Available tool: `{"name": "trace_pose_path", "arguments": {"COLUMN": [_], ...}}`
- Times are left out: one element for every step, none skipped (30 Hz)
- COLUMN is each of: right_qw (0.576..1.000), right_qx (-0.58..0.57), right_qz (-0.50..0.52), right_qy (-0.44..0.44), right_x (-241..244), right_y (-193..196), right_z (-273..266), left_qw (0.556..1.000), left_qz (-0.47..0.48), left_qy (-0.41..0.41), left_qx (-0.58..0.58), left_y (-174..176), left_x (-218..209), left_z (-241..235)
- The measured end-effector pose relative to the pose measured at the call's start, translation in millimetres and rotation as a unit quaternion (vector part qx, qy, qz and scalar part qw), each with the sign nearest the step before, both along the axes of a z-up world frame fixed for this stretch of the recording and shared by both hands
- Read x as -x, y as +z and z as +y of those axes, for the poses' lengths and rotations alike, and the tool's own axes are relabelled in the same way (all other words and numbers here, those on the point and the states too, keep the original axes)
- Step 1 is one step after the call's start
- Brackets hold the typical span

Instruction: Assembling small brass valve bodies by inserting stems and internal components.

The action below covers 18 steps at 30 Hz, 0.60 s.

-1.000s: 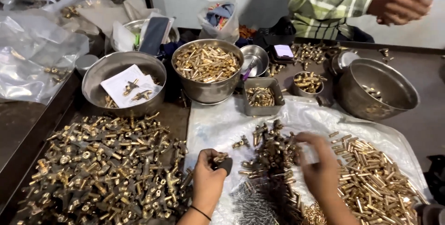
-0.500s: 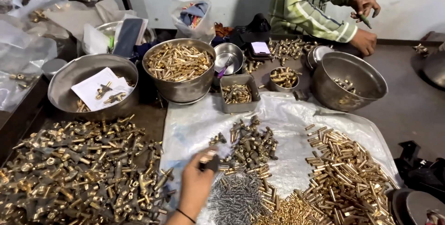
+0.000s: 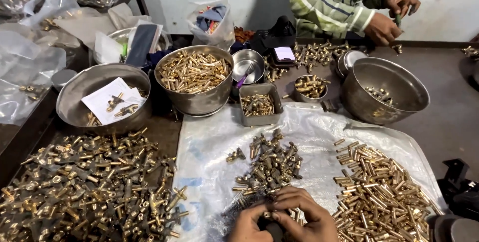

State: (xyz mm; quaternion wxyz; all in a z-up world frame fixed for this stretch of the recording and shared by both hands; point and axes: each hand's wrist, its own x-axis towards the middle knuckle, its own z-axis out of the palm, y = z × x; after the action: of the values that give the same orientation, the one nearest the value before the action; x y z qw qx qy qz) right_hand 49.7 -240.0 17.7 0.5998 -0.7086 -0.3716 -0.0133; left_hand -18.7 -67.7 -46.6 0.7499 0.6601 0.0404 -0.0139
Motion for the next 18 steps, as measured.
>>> {"name": "trace_pose_path", "arguments": {"right_qw": [1.000,1.000,0.999,0.996,0.996,0.983,0.958,0.958,0.972,0.974,0.973,0.971,0.965,0.965,0.973,0.977,0.977,0.959], "right_qx": [0.002,0.003,0.024,0.046,0.047,0.076,0.104,0.107,0.017,-0.074,-0.074,-0.131,-0.187,-0.188,-0.132,-0.074,-0.075,0.054], "right_qz": [-0.020,-0.019,-0.032,-0.045,-0.044,-0.095,-0.146,-0.145,-0.085,-0.026,-0.026,0.011,0.048,0.046,0.004,-0.037,-0.037,0.141], "right_qy": [-0.002,-0.002,-0.028,-0.056,-0.056,-0.140,-0.222,-0.223,-0.220,-0.215,-0.216,-0.198,-0.178,-0.177,-0.188,-0.199,-0.198,-0.241], "right_x": [-0.4,0.9,2.3,3.8,1.7,-1.3,-4.1,-17.2,-30.3,-44.4,-54.6,-64.4,-73.9,-77.6,-81.1,-82.9,-82.1,-82.4], "right_y": [-6.3,-1.7,3.0,8.1,26.3,44.7,62.9,76.1,89.3,102.9,115.0,126.5,138.4,140.4,142.7,144.1,124.6,105.3], "right_z": [0.1,1.3,2.5,3.3,5.5,7.3,9.2,1.8,-5.6,-12.4,-14.3,-15.2,-15.8,-14.4,-12.8,-11.3,-12.2,-12.8], "left_qw": [1.000,1.000,0.999,0.997,0.997,0.994,0.989,0.988,0.984,0.977,0.978,0.990,0.994,0.993,0.992,0.991,0.991,0.988], "left_qz": [-0.014,-0.014,-0.004,0.006,0.006,0.048,0.089,0.091,0.134,0.176,0.176,0.098,0.018,0.016,-0.004,-0.023,-0.024,0.072], "left_qy": [-0.003,-0.003,-0.013,-0.025,-0.025,-0.002,0.021,0.020,0.050,0.079,0.077,0.095,0.111,0.112,0.123,0.133,0.134,0.133], "left_qx": [-0.015,-0.015,0.030,0.075,0.076,0.097,0.118,0.120,0.104,0.087,0.087,0.049,0.010,0.009,0.002,-0.005,-0.006,0.024], "left_y": [-11.6,-13.8,-16.0,-17.7,-5.8,6.0,17.5,24.3,31.0,38.4,30.2,22.1,14.3,22.9,31.8,40.4,37.8,35.3], "left_x": [-0.4,-1.3,-2.1,-3.0,-4.8,-8.0,-10.9,-10.9,-10.9,-12.5,-13.8,-14.1,-14.1,-15.5,-16.6,-15.2,-15.0,-16.4], "left_z": [2.1,3.6,5.2,6.4,7.1,7.2,7.4,10.9,14.4,19.0,19.4,20.9,22.7,23.5,24.5,25.4,27.3,29.6]}}
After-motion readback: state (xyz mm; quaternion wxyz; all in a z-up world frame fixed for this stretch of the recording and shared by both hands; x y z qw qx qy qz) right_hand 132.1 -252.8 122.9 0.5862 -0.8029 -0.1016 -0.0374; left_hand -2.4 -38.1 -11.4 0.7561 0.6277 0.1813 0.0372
